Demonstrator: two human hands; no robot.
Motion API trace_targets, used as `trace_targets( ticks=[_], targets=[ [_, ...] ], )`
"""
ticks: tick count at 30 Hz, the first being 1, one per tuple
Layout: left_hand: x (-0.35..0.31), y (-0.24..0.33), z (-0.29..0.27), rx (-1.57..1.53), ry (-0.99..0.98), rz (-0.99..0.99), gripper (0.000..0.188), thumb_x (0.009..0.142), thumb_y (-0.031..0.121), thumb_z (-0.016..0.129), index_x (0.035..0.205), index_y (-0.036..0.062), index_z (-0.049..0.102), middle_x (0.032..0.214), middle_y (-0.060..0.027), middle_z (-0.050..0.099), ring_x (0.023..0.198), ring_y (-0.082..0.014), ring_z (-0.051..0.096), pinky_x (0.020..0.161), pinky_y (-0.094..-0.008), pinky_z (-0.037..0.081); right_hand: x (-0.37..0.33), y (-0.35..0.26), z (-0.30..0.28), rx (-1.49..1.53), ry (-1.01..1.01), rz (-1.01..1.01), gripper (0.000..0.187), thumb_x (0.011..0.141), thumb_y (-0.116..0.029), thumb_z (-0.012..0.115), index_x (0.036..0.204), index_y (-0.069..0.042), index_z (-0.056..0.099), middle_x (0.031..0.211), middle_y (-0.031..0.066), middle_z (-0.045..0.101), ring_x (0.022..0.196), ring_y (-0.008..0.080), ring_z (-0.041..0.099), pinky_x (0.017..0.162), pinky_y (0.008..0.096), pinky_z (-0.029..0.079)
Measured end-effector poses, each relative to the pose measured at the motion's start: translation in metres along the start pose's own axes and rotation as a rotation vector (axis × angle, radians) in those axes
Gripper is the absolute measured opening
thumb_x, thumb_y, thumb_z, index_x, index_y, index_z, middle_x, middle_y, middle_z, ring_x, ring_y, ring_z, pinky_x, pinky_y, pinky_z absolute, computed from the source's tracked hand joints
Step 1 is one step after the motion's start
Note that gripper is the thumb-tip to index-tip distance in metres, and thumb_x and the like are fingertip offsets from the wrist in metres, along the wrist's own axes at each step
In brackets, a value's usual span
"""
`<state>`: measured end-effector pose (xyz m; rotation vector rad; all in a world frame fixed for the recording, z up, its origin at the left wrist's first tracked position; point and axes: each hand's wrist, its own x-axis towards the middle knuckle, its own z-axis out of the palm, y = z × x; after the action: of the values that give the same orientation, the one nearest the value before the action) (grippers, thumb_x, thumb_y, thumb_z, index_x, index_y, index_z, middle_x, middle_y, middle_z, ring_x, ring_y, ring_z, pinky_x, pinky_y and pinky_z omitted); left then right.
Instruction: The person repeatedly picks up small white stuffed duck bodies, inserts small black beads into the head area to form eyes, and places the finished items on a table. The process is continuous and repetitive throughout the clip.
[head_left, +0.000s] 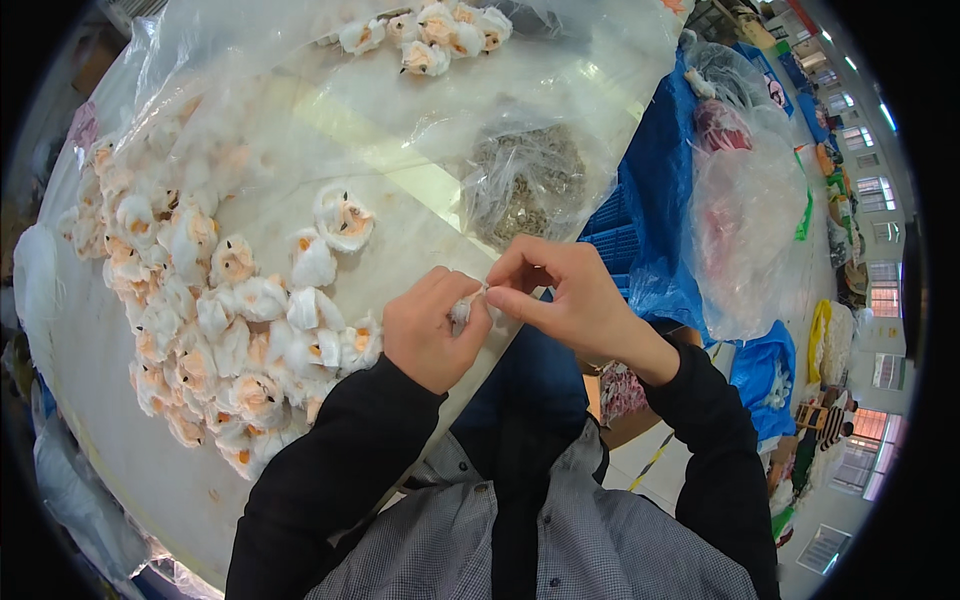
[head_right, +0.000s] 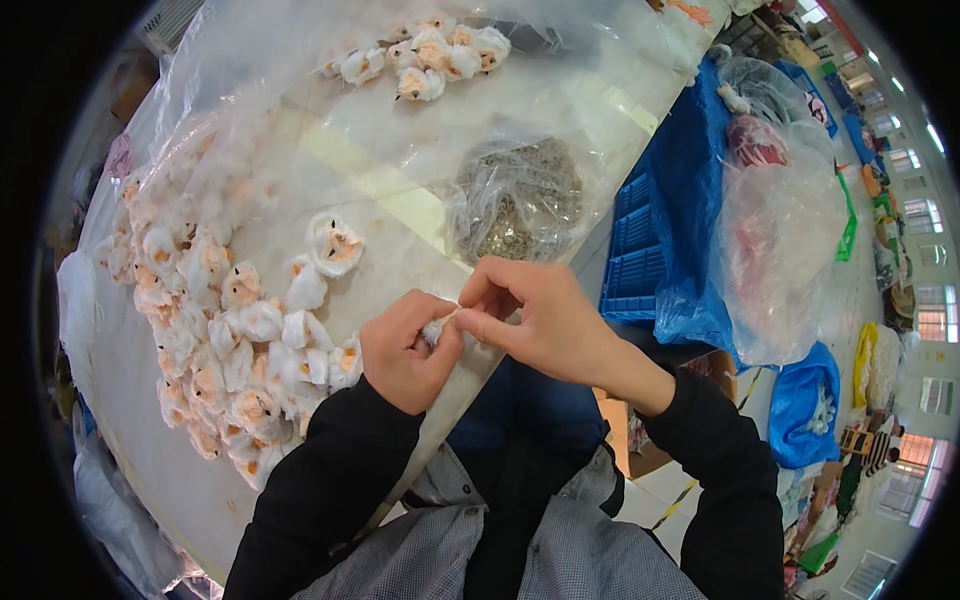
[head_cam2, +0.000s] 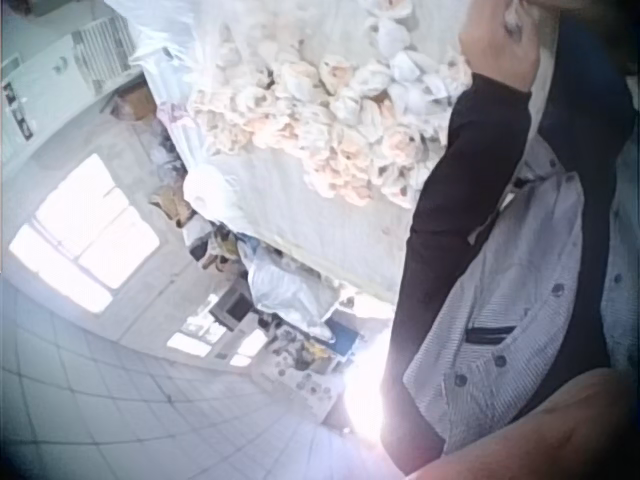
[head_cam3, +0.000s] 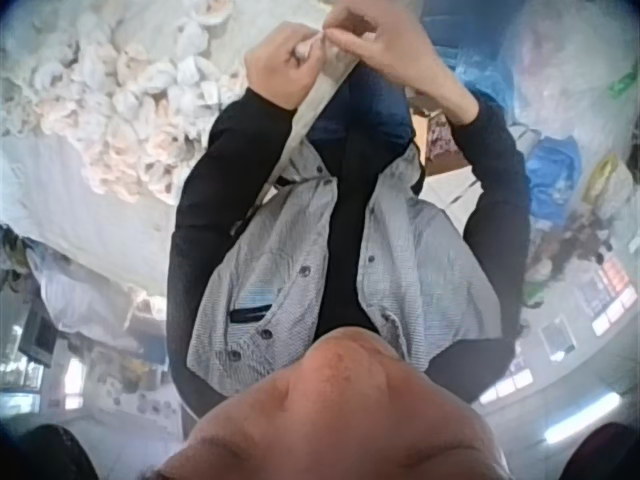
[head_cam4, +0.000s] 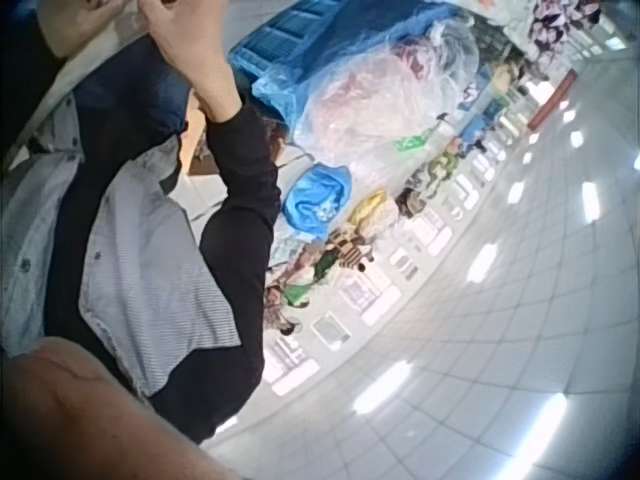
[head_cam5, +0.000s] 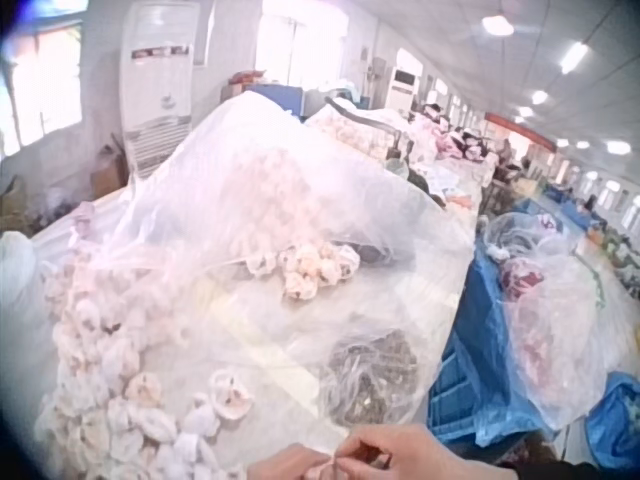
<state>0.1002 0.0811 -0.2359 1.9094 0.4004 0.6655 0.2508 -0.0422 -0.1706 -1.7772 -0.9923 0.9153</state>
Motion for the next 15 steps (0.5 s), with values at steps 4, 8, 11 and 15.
trace_targets(
  ticks=[4, 8, 11, 15],
  targets=[
    [0.001, 0.002, 0.000, -0.013, -0.007, -0.012, 0.011, 0.085, 0.003, 0.073, 0.096, 0.0016, 0.073, 0.078, -0.0097, 0.065, 0.056, -0.0173, 0.053, 0.053, -0.0302, 0.040, -0.001, 0.004, 0.003, -0.023, 0.029, -0.041, 0.010, 0.092, -0.006, 0.074, 0.098, 0.002, 0.069, 0.084, 0.0051, 0.070, 0.077, 0.0096, 0.068, 0.073, 0.0253, 0.054],
    [0.000, 0.000, 0.001, 0.014, -0.019, 0.001, 0.011, 0.086, 0.003, 0.072, 0.097, 0.0013, 0.073, 0.079, -0.0097, 0.064, 0.055, -0.0179, 0.052, 0.052, -0.0300, 0.039, -0.001, 0.005, 0.003, -0.159, 0.018, -0.099, 0.009, 0.092, -0.004, 0.072, 0.096, 0.001, 0.067, 0.083, 0.0073, 0.069, 0.076, 0.0125, 0.068, 0.071, 0.0273, 0.054],
    [-0.001, 0.000, 0.001, 0.026, -0.036, -0.008, 0.011, 0.086, 0.002, 0.071, 0.097, 0.0012, 0.072, 0.079, -0.0097, 0.064, 0.055, -0.0180, 0.052, 0.052, -0.0300, 0.039, -0.001, 0.007, 0.007, -0.205, 0.017, -0.137, 0.008, 0.091, -0.002, 0.071, 0.095, 0.001, 0.065, 0.083, 0.0085, 0.068, 0.076, 0.0148, 0.069, 0.070, 0.0290, 0.054],
    [-0.001, -0.002, 0.001, 0.031, -0.060, -0.004, 0.012, 0.086, 0.002, 0.071, 0.098, 0.0017, 0.072, 0.079, -0.0101, 0.063, 0.055, -0.0188, 0.051, 0.052, -0.0307, 0.040, -0.002, 0.015, 0.009, -0.204, 0.035, -0.152, 0.007, 0.092, -0.001, 0.071, 0.094, 0.001, 0.064, 0.083, 0.0086, 0.068, 0.076, 0.0151, 0.070, 0.068, 0.0291, 0.053]
  ],
)
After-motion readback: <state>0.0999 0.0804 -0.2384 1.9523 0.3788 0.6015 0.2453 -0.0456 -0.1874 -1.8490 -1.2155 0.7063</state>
